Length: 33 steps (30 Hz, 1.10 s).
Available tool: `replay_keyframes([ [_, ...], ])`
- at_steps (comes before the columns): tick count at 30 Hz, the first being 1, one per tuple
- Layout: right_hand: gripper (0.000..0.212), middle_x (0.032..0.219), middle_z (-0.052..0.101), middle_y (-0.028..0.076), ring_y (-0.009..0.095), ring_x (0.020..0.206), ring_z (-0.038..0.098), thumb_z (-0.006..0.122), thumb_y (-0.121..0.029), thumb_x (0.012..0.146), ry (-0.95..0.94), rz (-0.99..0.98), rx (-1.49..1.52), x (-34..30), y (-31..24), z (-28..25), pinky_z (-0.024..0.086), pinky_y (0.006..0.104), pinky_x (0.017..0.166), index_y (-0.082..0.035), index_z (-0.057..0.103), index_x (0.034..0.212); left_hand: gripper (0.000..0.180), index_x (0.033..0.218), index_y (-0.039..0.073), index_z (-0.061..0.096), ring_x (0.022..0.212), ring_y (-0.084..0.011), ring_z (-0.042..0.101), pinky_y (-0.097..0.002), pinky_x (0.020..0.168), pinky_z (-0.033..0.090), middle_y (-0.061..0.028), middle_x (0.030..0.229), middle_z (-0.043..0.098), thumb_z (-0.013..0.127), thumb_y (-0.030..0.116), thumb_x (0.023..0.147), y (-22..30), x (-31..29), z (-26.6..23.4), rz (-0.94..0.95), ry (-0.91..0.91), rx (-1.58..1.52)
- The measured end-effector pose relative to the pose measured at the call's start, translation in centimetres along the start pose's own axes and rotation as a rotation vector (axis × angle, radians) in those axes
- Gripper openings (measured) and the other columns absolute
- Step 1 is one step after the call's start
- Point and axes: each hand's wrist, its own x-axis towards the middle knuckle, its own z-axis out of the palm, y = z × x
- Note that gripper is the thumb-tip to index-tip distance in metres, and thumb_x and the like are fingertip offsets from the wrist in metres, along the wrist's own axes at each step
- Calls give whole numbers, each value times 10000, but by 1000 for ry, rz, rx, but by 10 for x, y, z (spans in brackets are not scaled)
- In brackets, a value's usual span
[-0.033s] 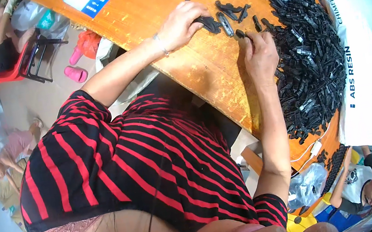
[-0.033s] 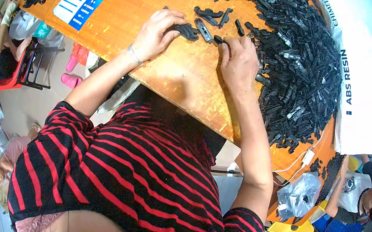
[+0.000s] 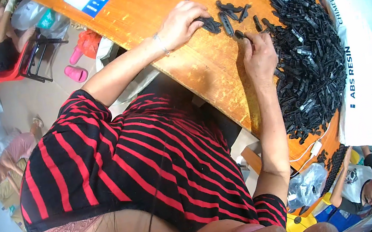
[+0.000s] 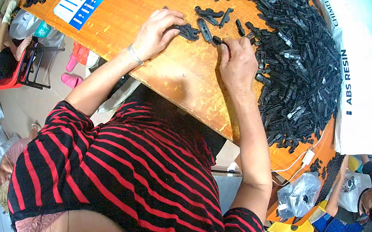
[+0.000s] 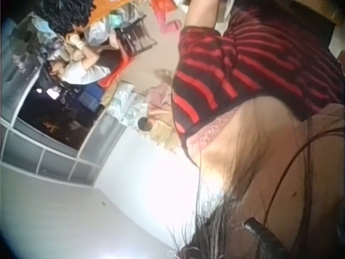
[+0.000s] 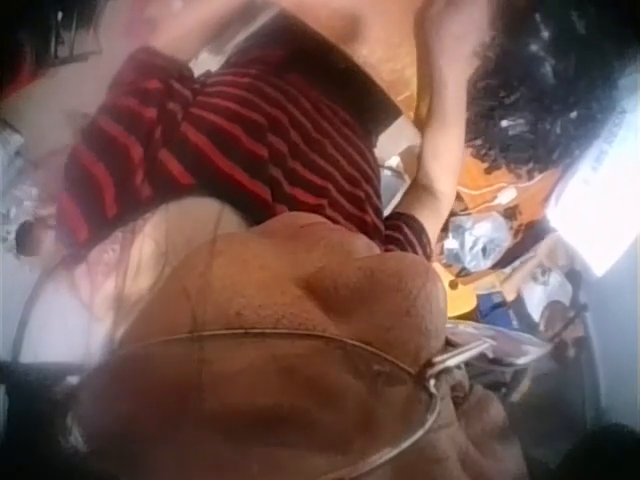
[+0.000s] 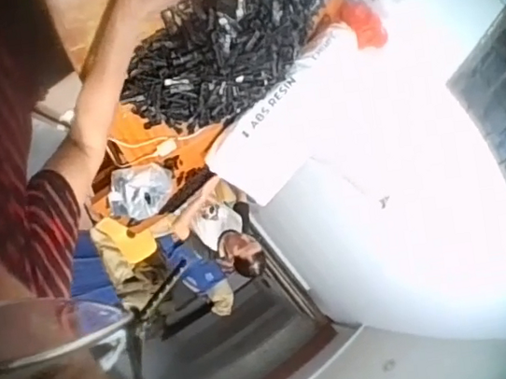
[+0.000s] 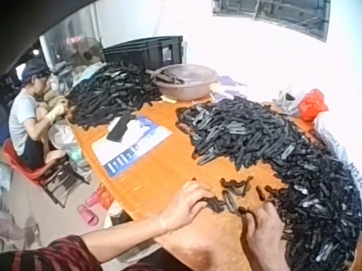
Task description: The person repeatedly picks up small plastic components from the table and assembles them together by hand.
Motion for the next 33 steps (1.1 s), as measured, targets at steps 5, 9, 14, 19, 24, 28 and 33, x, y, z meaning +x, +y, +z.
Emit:
replay_keyframes([
  [5,109,924,680,161,359,861,681,710,-128,912,16,-8,236,-16,-21,9,546,433,763,-61,727,996,207,1002,94,690,1130,-291,633,-424,1014,458,-53,1108,708,787,136,824,5,-1,-7,12,76,205],
  [9,76,885,669,151,366,809,680,710,-157,913,-91,-40,276,-36,-45,27,542,453,718,-81,702,912,194,945,110,673,1101,-272,635,-423,992,454,-31,1052,710,801,158,808,4,-2,-9,-3,49,165],
  [14,67,955,642,122,356,814,675,717,-155,911,-104,-60,190,-41,-55,31,548,463,709,-91,701,926,201,899,98,654,1013,-280,639,-424,916,477,-34,965,699,813,151,788,6,-3,-14,-13,44,174],
  [19,264,999,649,143,353,866,685,710,-125,909,-43,-43,230,-30,-61,23,562,452,731,-99,672,1169,173,910,59,645,894,-250,660,-364,785,525,-79,968,689,795,106,839,7,-4,-23,-56,172,90],
  [24,446,1039,659,169,351,915,688,714,-126,904,-22,-54,320,-21,-87,18,566,448,765,-70,590,1329,153,926,40,621,839,-106,649,-257,713,549,-53,956,684,768,76,911,42,-6,-12,-447,175,-483],
  [28,482,1132,669,194,377,992,686,698,-124,915,67,-38,362,-26,-84,32,568,452,824,-61,565,1374,147,952,45,604,847,-78,658,-236,758,554,-25,907,679,747,80,947,71,-16,5,-631,84,-1044],
  [33,253,809,715,139,210,606,685,600,-106,1023,-157,186,623,-23,-57,21,563,333,591,36,679,1217,176,1042,47,585,883,-109,685,-266,803,575,-48,942,701,735,74,953,63,-28,-1,-630,65,-1087],
])
